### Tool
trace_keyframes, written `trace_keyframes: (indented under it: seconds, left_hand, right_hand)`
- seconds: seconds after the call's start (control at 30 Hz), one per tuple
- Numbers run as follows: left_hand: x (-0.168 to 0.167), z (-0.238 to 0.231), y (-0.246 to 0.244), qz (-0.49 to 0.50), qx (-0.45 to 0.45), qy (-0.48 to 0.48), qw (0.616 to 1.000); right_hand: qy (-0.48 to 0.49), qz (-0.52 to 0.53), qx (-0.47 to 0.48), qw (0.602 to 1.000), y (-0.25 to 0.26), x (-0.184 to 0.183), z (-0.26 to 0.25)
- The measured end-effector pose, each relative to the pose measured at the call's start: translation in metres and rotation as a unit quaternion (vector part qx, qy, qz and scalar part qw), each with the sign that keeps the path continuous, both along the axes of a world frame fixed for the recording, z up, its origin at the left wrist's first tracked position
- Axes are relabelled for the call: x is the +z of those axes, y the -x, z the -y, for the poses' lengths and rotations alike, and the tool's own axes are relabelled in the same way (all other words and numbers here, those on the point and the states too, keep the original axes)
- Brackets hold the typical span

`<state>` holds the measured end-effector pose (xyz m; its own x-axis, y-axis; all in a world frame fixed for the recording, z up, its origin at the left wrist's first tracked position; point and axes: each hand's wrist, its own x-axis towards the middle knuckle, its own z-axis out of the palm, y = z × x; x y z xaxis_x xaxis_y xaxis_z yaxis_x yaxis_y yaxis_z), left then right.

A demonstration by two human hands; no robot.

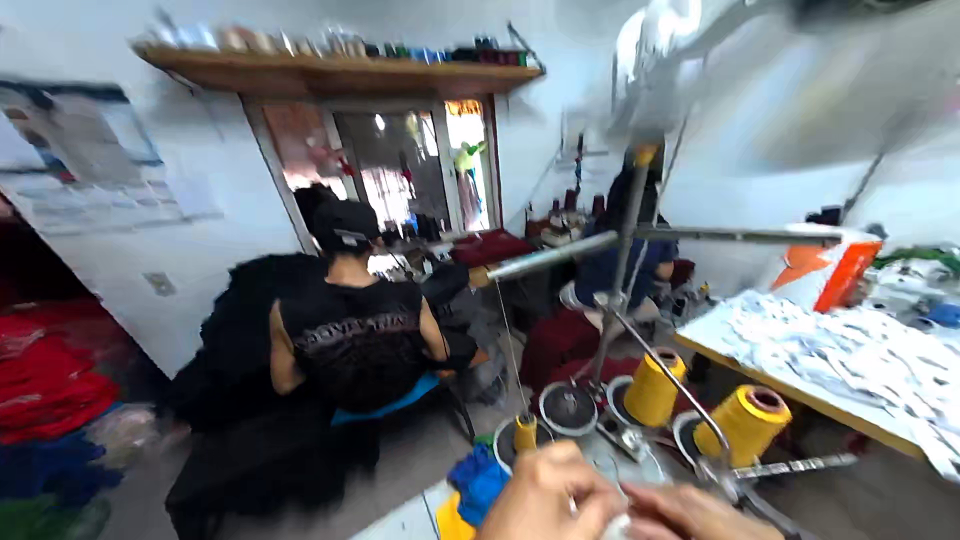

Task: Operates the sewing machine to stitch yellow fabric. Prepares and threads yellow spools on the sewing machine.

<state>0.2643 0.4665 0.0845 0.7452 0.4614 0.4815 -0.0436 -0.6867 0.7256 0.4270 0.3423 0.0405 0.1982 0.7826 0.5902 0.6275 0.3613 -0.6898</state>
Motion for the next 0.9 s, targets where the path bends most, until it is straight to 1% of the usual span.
trace_keyframes:
  seconds: [0.1,0.17,0.23,0.33,0.47,0.63,0.7,0.8,0.9]
  left_hand:
    - [0.002,-0.010,-0.003,0.016,-0.012,-0.038,0.999]
    - [0.008,-0.010,-0.004,0.001,-0.004,-0.042,0.999]
    - [0.015,-0.011,-0.007,-0.014,-0.002,-0.036,0.999]
    - [0.012,-0.010,-0.013,-0.005,-0.023,-0.024,0.999]
    - [-0.003,-0.007,-0.021,0.034,-0.026,-0.085,0.995]
    - [-0.009,-0.003,-0.026,0.039,-0.021,-0.154,0.987]
    - [-0.009,-0.003,-0.025,0.025,-0.033,-0.168,0.985]
    - [-0.009,-0.005,-0.018,-0.030,-0.054,-0.188,0.980]
    - [-0.009,-0.004,-0.013,-0.090,-0.067,-0.219,0.969]
  right_hand:
    - [-0.061,0.042,-0.015,0.997,-0.006,0.008,-0.004]
    - [-0.097,0.070,-0.014,0.993,-0.014,0.011,-0.009]
    - [-0.105,0.079,-0.019,0.991,-0.021,0.018,-0.010]
    - [-0.095,0.069,-0.026,0.993,-0.028,0.018,-0.003]
    - [-0.083,0.040,-0.022,0.996,-0.030,0.005,0.005]
    - [-0.076,0.022,-0.019,0.997,-0.031,-0.007,0.010]
    - [-0.067,0.009,-0.020,0.998,-0.033,-0.012,0.014]
    - [-0.052,-0.025,-0.041,0.997,-0.038,-0.022,0.028]
    - [-0.004,-0.070,-0.079,0.994,-0.041,-0.027,0.048]
